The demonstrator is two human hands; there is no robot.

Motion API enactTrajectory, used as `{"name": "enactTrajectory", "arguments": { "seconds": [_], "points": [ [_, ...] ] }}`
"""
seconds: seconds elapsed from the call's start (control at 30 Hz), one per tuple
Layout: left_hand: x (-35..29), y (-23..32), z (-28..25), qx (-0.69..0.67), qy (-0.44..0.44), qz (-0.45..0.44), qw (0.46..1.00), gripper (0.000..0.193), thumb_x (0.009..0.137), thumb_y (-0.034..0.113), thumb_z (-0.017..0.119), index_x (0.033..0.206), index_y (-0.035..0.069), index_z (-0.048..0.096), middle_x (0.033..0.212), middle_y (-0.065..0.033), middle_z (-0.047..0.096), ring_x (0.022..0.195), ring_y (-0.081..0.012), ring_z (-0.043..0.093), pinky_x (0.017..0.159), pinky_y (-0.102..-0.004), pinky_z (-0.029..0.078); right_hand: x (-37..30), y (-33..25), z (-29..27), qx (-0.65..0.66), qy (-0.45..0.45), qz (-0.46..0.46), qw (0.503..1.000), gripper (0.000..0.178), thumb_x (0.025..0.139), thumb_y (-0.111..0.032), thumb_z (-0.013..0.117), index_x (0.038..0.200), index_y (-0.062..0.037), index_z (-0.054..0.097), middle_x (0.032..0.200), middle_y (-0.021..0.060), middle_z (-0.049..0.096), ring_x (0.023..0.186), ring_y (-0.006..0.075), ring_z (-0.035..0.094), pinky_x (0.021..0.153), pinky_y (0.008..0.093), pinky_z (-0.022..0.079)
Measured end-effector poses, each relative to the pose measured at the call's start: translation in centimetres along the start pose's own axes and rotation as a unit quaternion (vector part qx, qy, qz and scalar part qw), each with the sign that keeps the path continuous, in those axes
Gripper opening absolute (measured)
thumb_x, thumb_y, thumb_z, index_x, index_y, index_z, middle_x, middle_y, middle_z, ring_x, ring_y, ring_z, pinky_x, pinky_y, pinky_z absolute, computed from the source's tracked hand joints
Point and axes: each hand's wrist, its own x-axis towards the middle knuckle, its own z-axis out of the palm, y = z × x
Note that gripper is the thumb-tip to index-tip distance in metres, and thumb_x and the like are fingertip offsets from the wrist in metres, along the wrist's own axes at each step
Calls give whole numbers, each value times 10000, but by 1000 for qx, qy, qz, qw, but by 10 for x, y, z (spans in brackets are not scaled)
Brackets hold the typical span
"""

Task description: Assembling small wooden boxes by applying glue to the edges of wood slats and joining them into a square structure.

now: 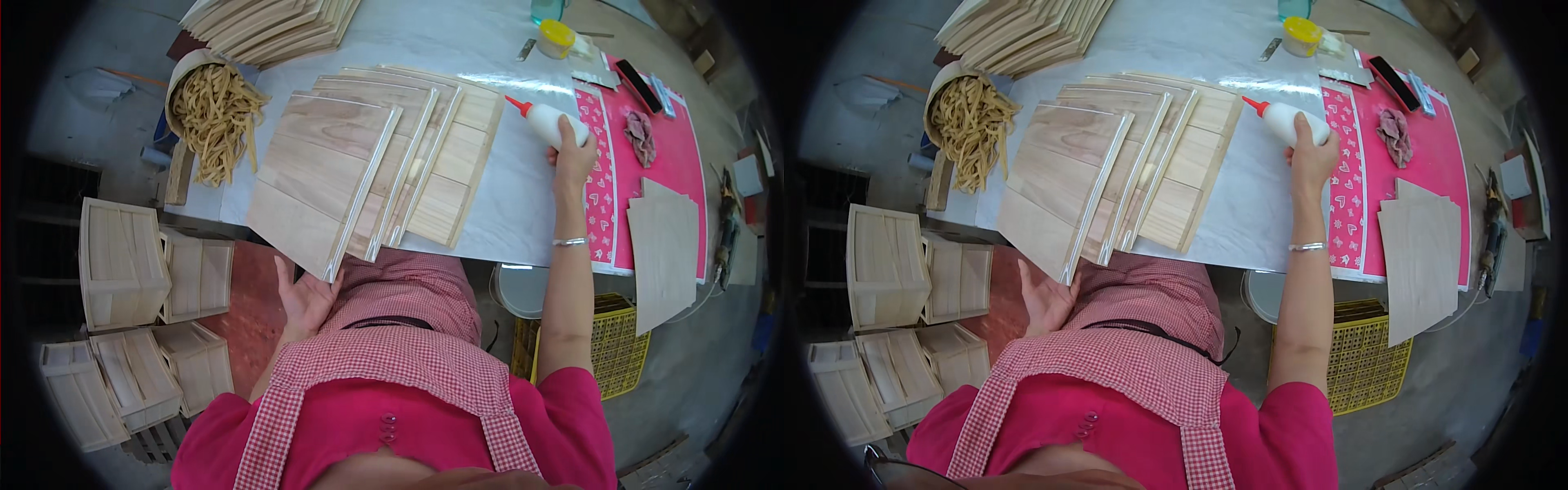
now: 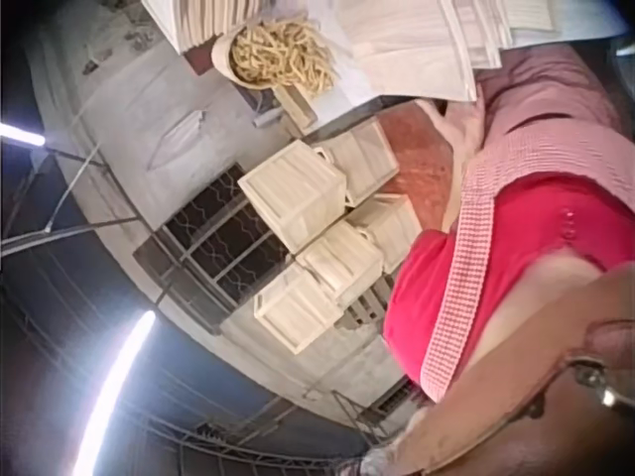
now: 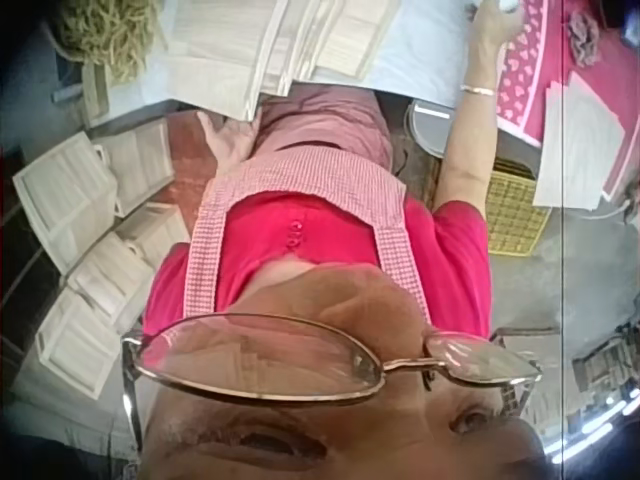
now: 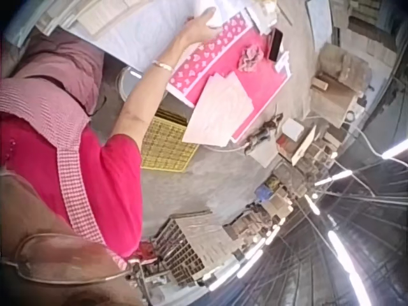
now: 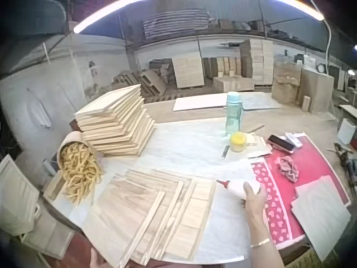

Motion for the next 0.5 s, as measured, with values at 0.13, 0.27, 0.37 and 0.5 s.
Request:
{"name": "enactTrajectory", "arguments": {
  "seconds": [0.13, 0.27, 0.37, 0.5],
  "points": [
    [-1, 3, -9, -18, 19, -14, 1000, 800, 826, 677, 528, 1363, 95, 417, 1329, -105, 520, 1195, -267, 520, 991, -452, 446, 12, -2, 8, -48, -10, 5, 999, 421, 812, -325, 710, 961, 30, 538, 760, 97, 589, 472, 121, 532, 394, 244, 414],
    [0, 3, -18, -15, -1, -22, 1000, 850, 813, 682, 544, 1370, 58, 395, 1351, -117, 502, 1231, -264, 495, 1009, -465, 425, 8, -4, 1, -66, -28, 4, 997, 425, 798, -323, 716, 939, 39, 544, 777, 110, 593, 501, 130, 547, 404, 249, 433],
    [2, 2, -20, -10, -1, -21, 1000, 844, 813, 678, 549, 1372, 65, 396, 1349, -122, 503, 1237, -271, 490, 1005, -466, 429, -1, -7, -11, -69, -49, 2, 996, 408, 794, -312, 718, 927, 38, 556, 785, 112, 595, 527, 131, 551, 409, 248, 434],
    [5, -1, -19, -20, -16, -35, 999, 835, 816, 666, 555, 1383, 76, 388, 1368, -132, 482, 1260, -297, 465, 993, -475, 442, -27, -5, -25, -69, -73, 10, 995, 392, 793, -301, 718, 918, 38, 565, 789, 110, 596, 551, 131, 554, 415, 245, 435]
  ]
}}
